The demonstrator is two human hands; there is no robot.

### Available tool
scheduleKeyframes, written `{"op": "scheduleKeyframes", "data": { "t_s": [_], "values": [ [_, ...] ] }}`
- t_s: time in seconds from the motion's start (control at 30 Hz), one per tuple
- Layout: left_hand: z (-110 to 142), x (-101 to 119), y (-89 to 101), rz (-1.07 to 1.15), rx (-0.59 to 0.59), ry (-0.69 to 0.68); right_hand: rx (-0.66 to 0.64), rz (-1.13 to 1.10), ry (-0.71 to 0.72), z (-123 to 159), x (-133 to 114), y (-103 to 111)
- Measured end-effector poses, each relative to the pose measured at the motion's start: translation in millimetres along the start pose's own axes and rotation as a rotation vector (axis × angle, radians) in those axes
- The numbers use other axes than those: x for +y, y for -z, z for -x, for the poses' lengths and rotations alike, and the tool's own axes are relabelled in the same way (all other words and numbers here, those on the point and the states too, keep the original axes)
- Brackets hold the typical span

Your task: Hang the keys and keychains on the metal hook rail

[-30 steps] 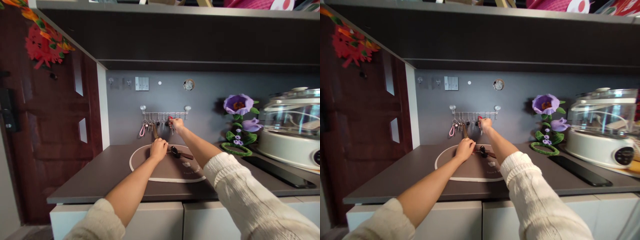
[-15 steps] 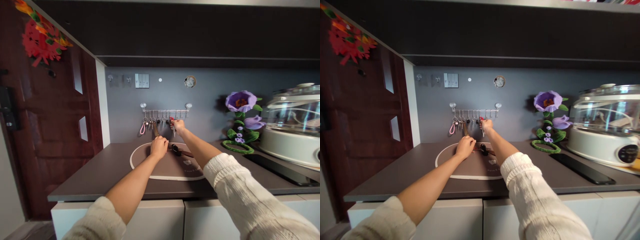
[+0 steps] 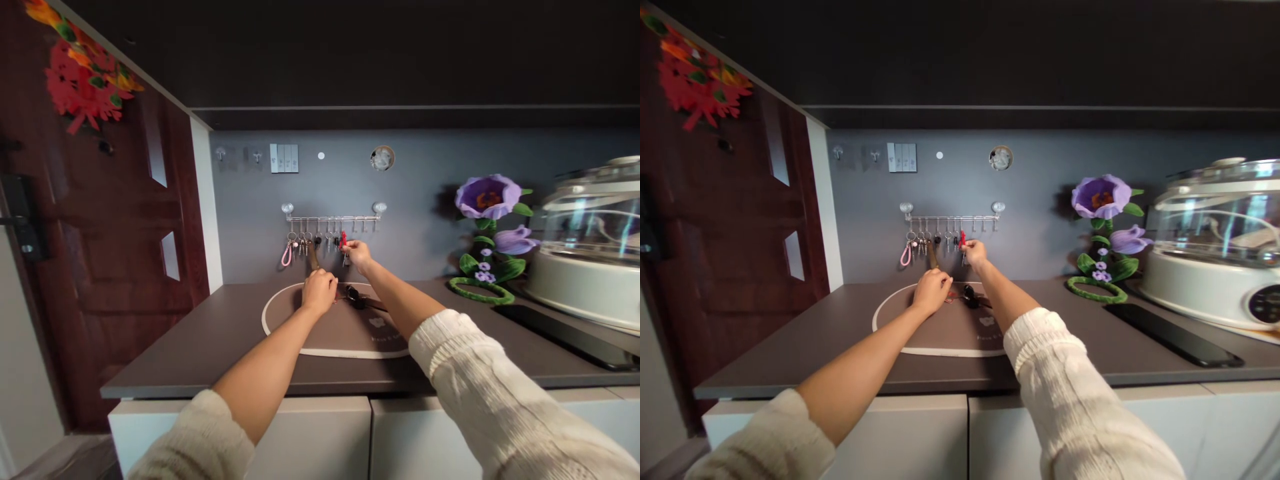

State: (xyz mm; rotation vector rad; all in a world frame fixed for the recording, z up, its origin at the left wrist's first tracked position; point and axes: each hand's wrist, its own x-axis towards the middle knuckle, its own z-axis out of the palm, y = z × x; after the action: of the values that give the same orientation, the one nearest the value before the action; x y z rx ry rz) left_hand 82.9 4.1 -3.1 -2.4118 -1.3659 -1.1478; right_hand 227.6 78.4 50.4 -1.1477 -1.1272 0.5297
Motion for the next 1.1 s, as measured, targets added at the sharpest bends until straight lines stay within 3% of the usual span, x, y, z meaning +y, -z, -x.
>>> {"op": "scheduleKeyframes", "data": {
  "t_s": [0.47, 0.83, 1.1],
  "values": [
    [1.5, -3.2, 3.0, 0.035, -0.009, -0.026, -0.079, 0.056, 0.042, 6.6, 0.8, 8.4],
    [3.7, -7.1, 2.0, 0.066, -0.045, -0.071, -0.124, 0.122, 0.068, 54.1, -9.7, 32.1],
    [7.2, -6.4, 3.9, 0.091, -0.106, -0.102, -0.240, 0.303, 0.113, 84.6, 6.0, 59.9]
  ]
}}
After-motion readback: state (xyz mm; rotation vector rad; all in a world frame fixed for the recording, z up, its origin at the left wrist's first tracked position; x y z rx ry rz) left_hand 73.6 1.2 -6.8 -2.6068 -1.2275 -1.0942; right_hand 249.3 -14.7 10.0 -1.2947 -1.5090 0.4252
